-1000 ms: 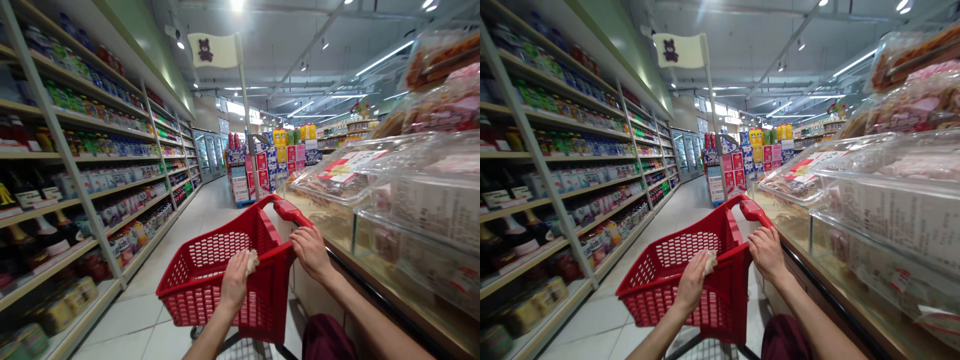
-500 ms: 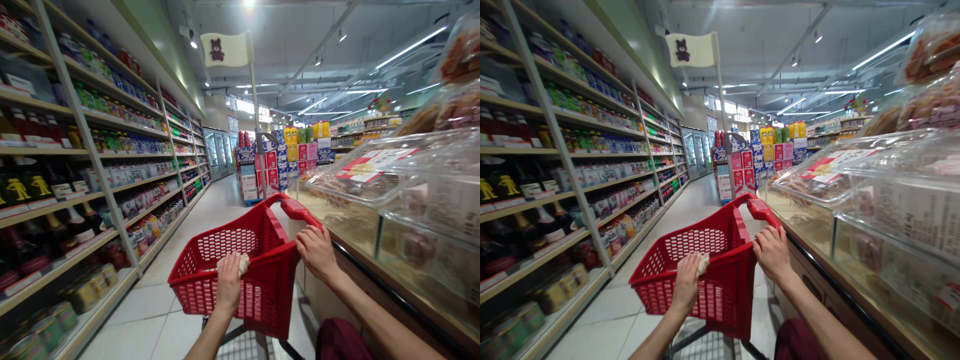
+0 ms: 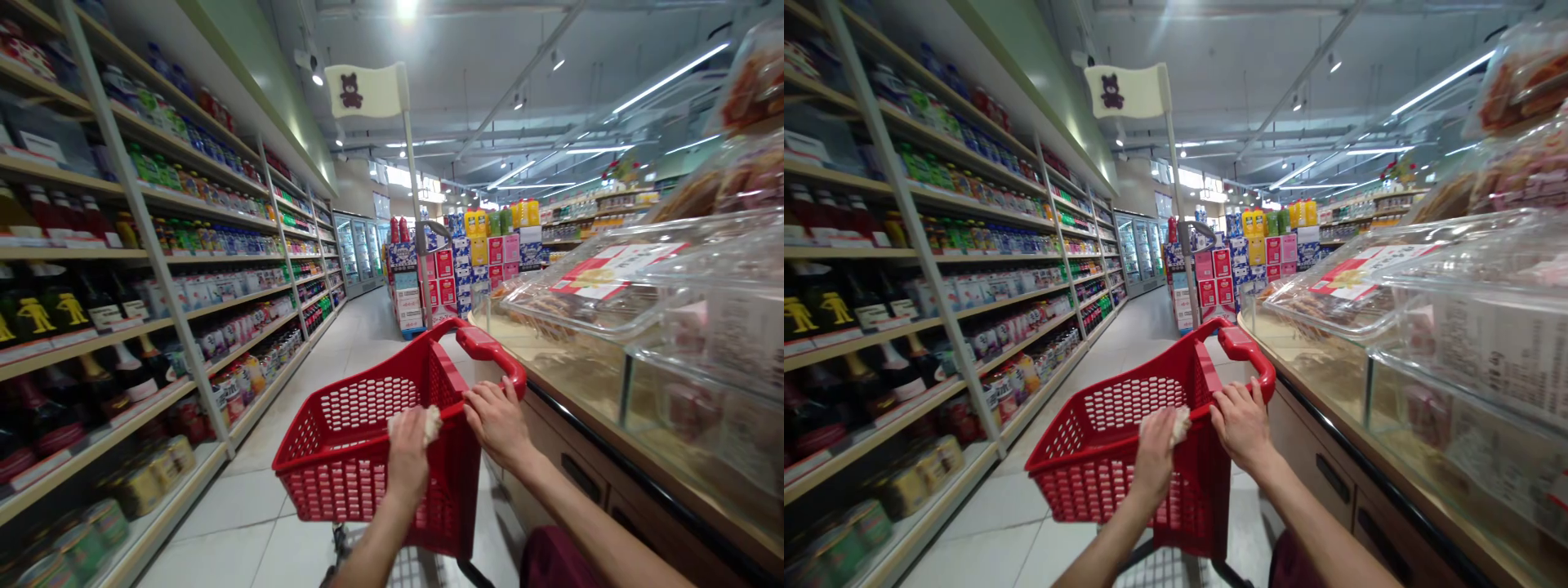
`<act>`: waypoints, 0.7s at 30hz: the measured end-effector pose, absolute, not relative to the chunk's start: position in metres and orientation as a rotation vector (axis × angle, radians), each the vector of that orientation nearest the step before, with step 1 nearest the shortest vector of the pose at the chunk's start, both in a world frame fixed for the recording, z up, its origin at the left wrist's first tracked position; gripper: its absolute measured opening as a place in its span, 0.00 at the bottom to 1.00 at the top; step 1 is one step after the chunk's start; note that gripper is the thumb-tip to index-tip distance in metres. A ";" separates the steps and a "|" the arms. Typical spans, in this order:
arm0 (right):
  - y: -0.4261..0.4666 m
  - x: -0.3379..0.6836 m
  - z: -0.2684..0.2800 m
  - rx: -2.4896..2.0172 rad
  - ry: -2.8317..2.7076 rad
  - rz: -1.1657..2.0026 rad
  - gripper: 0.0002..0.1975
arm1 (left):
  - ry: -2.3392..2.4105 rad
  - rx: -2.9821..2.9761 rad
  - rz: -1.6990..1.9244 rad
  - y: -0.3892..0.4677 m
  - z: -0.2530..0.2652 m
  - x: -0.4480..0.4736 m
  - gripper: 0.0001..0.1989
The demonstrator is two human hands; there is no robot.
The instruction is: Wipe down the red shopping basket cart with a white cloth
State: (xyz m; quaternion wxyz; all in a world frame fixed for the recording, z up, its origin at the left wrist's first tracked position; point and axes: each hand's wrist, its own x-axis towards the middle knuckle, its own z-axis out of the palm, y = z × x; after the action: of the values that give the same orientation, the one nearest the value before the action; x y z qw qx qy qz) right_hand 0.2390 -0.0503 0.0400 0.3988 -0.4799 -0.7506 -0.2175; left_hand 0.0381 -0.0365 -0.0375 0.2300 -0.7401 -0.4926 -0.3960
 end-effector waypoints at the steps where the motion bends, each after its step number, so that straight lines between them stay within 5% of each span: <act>1: -0.051 0.240 0.039 -1.210 -1.915 -0.561 0.14 | -1.294 -2.068 -1.104 -0.035 -0.034 0.053 0.21; 21: -0.057 0.216 0.035 -1.133 -2.008 -0.481 0.13 | -1.519 -1.843 -1.105 -0.051 -0.054 -0.010 0.22</act>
State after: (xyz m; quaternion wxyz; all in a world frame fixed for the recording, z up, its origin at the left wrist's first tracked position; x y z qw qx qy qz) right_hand 0.2165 -0.0575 0.0353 0.3830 -0.4445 -0.7875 -0.1888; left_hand -0.0101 -0.0509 -0.0545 0.2524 -0.6776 -0.5587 -0.4063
